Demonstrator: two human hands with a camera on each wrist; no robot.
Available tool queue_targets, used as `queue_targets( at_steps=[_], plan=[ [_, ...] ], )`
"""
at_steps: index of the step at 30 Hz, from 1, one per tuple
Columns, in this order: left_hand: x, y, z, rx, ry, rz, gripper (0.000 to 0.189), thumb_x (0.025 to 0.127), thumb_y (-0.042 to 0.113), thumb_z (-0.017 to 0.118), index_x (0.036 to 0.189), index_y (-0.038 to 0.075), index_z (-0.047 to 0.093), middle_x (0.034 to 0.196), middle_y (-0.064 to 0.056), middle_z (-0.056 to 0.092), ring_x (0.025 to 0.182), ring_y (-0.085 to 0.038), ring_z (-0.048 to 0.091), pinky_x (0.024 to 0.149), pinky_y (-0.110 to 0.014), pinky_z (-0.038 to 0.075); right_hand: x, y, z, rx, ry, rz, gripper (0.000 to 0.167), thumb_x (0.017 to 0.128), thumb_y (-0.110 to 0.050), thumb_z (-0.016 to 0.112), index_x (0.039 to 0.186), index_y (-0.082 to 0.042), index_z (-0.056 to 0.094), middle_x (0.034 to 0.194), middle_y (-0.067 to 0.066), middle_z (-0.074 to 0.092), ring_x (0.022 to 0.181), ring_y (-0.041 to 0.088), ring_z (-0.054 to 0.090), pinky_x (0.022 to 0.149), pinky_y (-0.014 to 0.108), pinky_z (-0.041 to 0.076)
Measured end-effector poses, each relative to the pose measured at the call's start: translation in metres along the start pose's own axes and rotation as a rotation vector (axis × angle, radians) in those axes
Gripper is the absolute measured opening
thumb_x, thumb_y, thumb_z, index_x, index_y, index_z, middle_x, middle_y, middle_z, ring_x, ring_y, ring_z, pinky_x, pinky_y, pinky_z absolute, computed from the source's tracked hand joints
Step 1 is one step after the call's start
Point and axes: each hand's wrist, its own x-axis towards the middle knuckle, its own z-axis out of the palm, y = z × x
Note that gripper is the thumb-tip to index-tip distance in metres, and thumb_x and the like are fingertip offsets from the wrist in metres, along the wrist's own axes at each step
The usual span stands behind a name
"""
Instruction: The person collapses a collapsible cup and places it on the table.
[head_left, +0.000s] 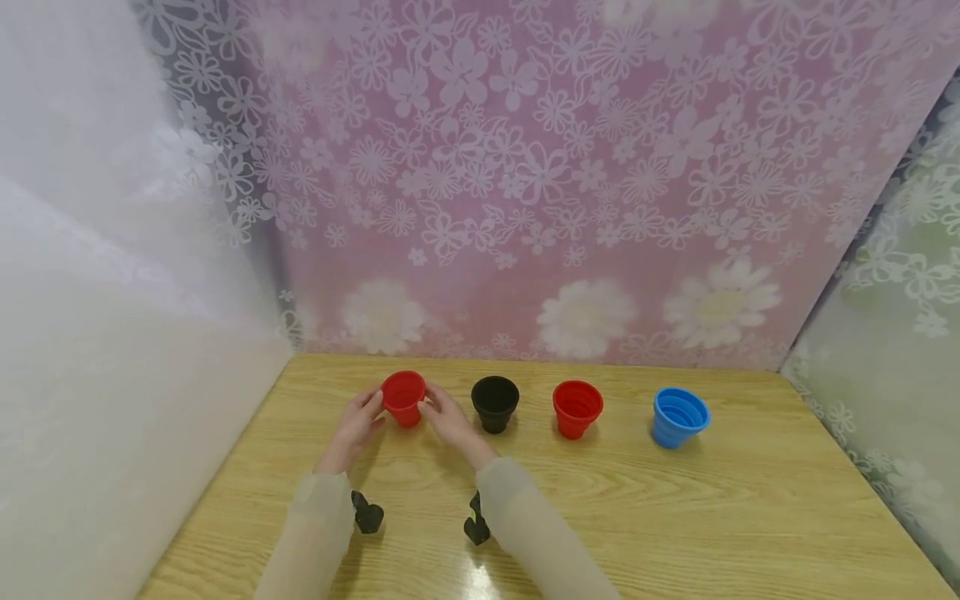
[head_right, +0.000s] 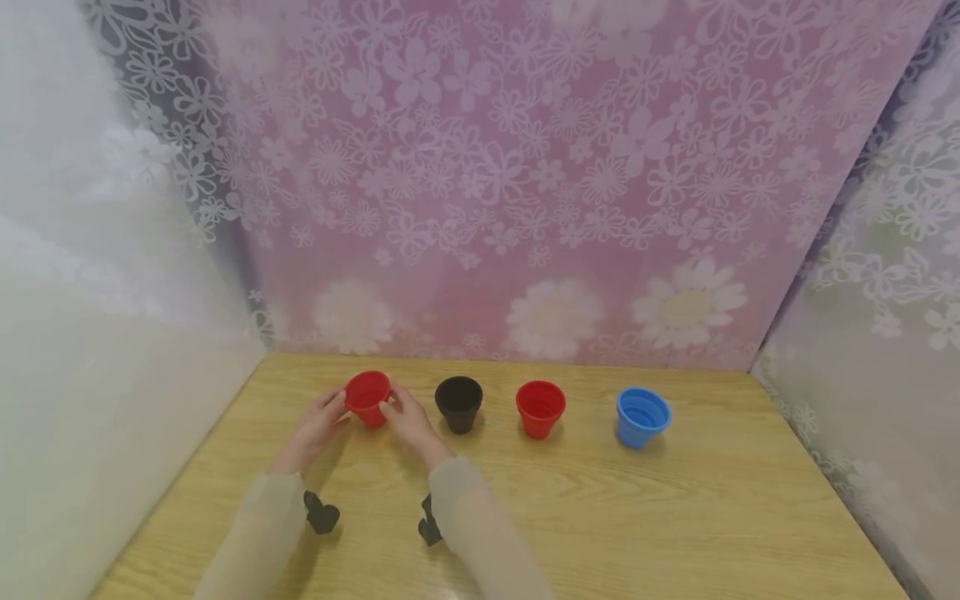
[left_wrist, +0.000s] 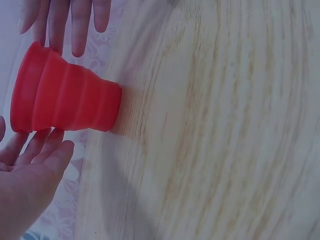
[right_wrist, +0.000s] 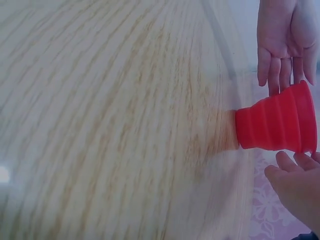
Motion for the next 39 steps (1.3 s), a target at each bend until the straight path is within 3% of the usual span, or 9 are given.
queue_targets(
  at_steps=[7, 15, 20, 24, 32, 39],
  plan=[
    [-0.01, 0.003, 0.003, -0.041, 0.02, 0.026, 0.042, 0.097, 0.012, 0.036, 0.132, -0.009, 0.029, 0.136, -0.024, 0.029, 0.124, -0.034, 0.028, 0.099, -0.046, 0.025, -0.01, -0.004, -0.002, 0.054, -0.013, -0.04, 0.047, 0.092, -0.014, 0.048, 0.136, -0.008, 0.034, 0.135, 0.011, 0.038, 0.118, 0.027, 0.041, 0.092, 0.036, 0.039],
    [-0.035, 0.009, 0.016, -0.049, 0.019, 0.064, 0.04, 0.095, 0.013, 0.04, 0.129, -0.008, 0.036, 0.131, -0.023, 0.036, 0.12, -0.032, 0.036, 0.097, -0.045, 0.03, -0.04, -0.028, -0.014, 0.143, -0.024, -0.143, 0.047, 0.09, -0.004, 0.05, 0.132, 0.005, 0.033, 0.132, 0.022, 0.037, 0.116, 0.036, 0.041, 0.09, 0.038, 0.04],
    [-0.051, 0.01, 0.03, 0.004, 0.032, 0.09, 0.035, 0.094, 0.01, 0.043, 0.125, -0.007, 0.043, 0.127, -0.021, 0.043, 0.115, -0.03, 0.043, 0.094, -0.043, 0.035, -0.061, -0.037, -0.023, 0.084, 0.067, -0.181, 0.045, 0.087, -0.003, 0.053, 0.129, 0.007, 0.038, 0.125, 0.023, 0.044, 0.109, 0.036, 0.046, 0.09, 0.042, 0.039],
    [-0.062, 0.009, 0.043, 0.088, 0.034, 0.114, 0.035, 0.093, 0.011, 0.046, 0.123, -0.005, 0.046, 0.123, -0.02, 0.047, 0.11, -0.03, 0.047, 0.09, -0.041, 0.04, -0.077, -0.038, -0.031, 0.105, 0.114, -0.209, 0.044, 0.086, -0.001, 0.055, 0.126, 0.01, 0.04, 0.121, 0.026, 0.047, 0.106, 0.039, 0.048, 0.089, 0.042, 0.04],
    [-0.076, 0.007, 0.068, 0.162, 0.003, 0.189, 0.035, 0.09, 0.014, 0.052, 0.12, -0.005, 0.049, 0.116, -0.019, 0.052, 0.104, -0.029, 0.051, 0.086, -0.041, 0.043, -0.103, -0.044, -0.054, 0.089, 0.134, -0.178, 0.044, 0.087, -0.002, 0.054, 0.126, 0.01, 0.039, 0.12, 0.026, 0.047, 0.105, 0.038, 0.048, 0.086, 0.039, 0.043],
    [-0.08, 0.005, 0.094, 0.191, -0.055, 0.219, 0.038, 0.088, 0.019, 0.055, 0.12, -0.002, 0.05, 0.115, -0.016, 0.054, 0.102, -0.028, 0.052, 0.083, -0.036, 0.046, -0.109, -0.015, -0.075, 0.125, 0.204, -0.095, 0.044, 0.088, -0.017, 0.055, 0.127, -0.001, 0.043, 0.122, 0.015, 0.049, 0.109, 0.028, 0.047, 0.088, 0.033, 0.043]
  ],
)
